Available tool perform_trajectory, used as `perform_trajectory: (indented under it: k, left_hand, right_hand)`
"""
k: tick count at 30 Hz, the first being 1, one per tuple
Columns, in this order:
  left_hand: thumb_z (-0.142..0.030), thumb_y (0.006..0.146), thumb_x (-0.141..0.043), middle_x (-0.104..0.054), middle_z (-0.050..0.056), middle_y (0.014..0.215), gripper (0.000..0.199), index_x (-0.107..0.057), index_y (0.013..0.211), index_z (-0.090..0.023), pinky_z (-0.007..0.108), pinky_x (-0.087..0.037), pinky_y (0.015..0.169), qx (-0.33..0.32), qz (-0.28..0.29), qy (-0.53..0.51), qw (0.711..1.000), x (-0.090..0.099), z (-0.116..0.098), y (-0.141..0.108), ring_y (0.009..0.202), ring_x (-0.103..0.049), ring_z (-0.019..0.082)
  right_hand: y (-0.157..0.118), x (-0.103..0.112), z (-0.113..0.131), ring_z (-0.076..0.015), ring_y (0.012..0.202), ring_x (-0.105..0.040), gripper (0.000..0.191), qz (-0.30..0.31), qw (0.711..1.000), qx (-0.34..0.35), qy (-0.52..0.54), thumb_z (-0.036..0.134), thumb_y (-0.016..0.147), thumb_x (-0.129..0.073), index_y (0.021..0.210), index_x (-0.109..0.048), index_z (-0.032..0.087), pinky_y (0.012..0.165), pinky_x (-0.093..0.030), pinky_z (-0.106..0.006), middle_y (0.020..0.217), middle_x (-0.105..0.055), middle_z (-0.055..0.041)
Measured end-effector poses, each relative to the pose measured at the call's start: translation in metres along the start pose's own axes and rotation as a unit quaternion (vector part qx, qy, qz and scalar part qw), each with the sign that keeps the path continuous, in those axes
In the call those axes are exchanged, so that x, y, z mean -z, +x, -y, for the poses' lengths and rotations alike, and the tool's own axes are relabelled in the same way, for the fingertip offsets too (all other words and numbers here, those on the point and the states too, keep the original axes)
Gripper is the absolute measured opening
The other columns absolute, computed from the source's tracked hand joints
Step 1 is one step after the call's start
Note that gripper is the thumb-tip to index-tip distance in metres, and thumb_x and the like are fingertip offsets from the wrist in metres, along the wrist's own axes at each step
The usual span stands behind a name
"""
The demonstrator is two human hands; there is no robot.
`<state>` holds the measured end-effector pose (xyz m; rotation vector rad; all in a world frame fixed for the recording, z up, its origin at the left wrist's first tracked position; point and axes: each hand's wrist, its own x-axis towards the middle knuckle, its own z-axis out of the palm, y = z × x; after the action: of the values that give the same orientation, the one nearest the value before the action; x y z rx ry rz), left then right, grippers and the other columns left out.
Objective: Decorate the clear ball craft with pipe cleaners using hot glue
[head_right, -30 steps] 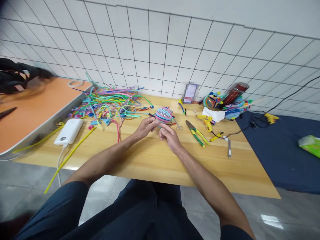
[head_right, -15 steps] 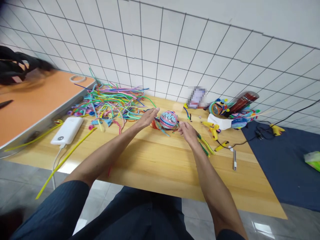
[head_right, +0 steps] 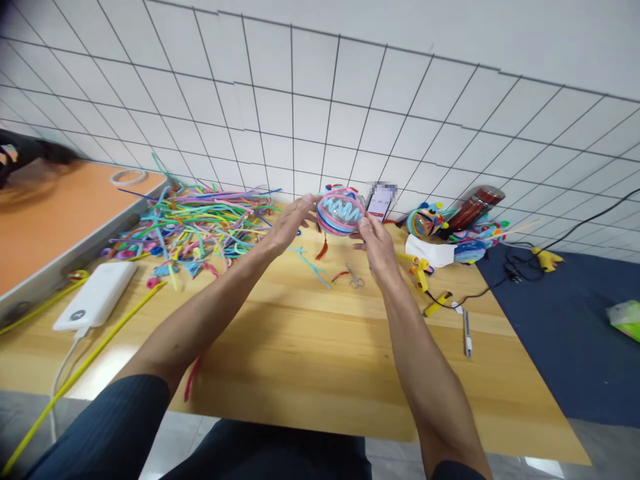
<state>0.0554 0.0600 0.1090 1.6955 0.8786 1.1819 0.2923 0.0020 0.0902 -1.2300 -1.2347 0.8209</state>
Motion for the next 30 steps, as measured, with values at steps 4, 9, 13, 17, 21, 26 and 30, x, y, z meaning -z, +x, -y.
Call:
perform_trajectory:
  k: [4,9,13,17,21,26,30]
  left_hand:
    - [-0.072,0.110,-0.048,-0.066,0.014,0.150,0.065,-0.070,0.148,-0.024,0.043,-0.060,0.102,-0.060,0.003,-0.025,0.998,-0.003,-0.006,-0.002,0.127,-0.069,0.031]
    - [-0.071,0.097,-0.074,-0.054,0.015,0.161,0.072,-0.058,0.152,-0.028,0.043,-0.061,0.107,-0.083,0.050,-0.105,0.990,-0.011,0.009,-0.015,0.133,-0.068,0.031]
    - [-0.074,0.098,-0.069,-0.055,0.013,0.157,0.069,-0.050,0.145,-0.027,0.046,-0.056,0.115,-0.058,0.014,-0.157,0.986,-0.012,0.024,-0.019,0.131,-0.067,0.028]
    - [-0.079,0.099,-0.063,-0.060,0.011,0.148,0.068,-0.051,0.141,-0.027,0.046,-0.057,0.109,-0.009,-0.024,-0.196,0.980,-0.010,0.043,-0.013,0.122,-0.071,0.027]
    - [-0.083,0.092,-0.067,-0.068,0.010,0.143,0.071,-0.062,0.132,-0.024,0.047,-0.056,0.113,0.041,-0.013,-0.241,0.969,-0.011,0.067,-0.004,0.126,-0.071,0.029]
    - [-0.084,0.088,-0.069,-0.077,0.011,0.123,0.069,-0.068,0.113,-0.020,0.048,-0.059,0.107,0.111,-0.006,-0.248,0.962,-0.017,0.091,0.004,0.114,-0.074,0.030]
    - [-0.091,0.083,-0.065,-0.079,0.015,0.117,0.077,-0.070,0.112,-0.019,0.046,-0.060,0.097,0.168,0.009,-0.243,0.955,-0.020,0.101,0.021,0.104,-0.076,0.031]
  right_hand:
    - [0.001,-0.003,0.011,-0.0260,0.110,-0.076,0.072,-0.018,0.998,0.051,0.009,0.077,0.093,-0.072,0.148,-0.068,0.031,0.081,-0.068,-0.038,0.139,-0.075,-0.0088]
    - [-0.010,-0.013,0.003,-0.0325,0.131,-0.072,0.076,-0.035,0.995,0.083,0.042,0.075,0.092,-0.075,0.154,-0.065,0.031,0.097,-0.068,-0.048,0.155,-0.068,-0.0115]
    - [-0.011,-0.019,-0.007,-0.0361,0.144,-0.065,0.076,-0.030,0.993,0.105,0.035,0.074,0.098,-0.069,0.159,-0.061,0.030,0.103,-0.067,-0.052,0.160,-0.065,-0.0139]
    - [-0.004,-0.024,-0.025,-0.0336,0.140,-0.068,0.072,-0.034,0.994,0.105,0.027,0.076,0.098,-0.066,0.154,-0.063,0.031,0.104,-0.067,-0.050,0.159,-0.067,-0.0125]
    - [0.007,-0.028,-0.046,-0.0308,0.126,-0.074,0.067,-0.027,0.996,0.082,0.008,0.076,0.096,-0.067,0.142,-0.068,0.028,0.103,-0.066,-0.049,0.145,-0.076,-0.0120]
    - [0.019,-0.029,-0.061,-0.0308,0.117,-0.076,0.061,-0.032,0.999,0.041,-0.008,0.073,0.091,-0.072,0.129,-0.072,0.026,0.090,-0.068,-0.045,0.135,-0.080,-0.0127]
    - [0.035,-0.028,-0.070,-0.0290,0.109,-0.076,0.064,-0.025,0.999,0.012,-0.026,0.076,0.087,-0.070,0.127,-0.072,0.026,0.077,-0.067,-0.040,0.128,-0.080,-0.0109]
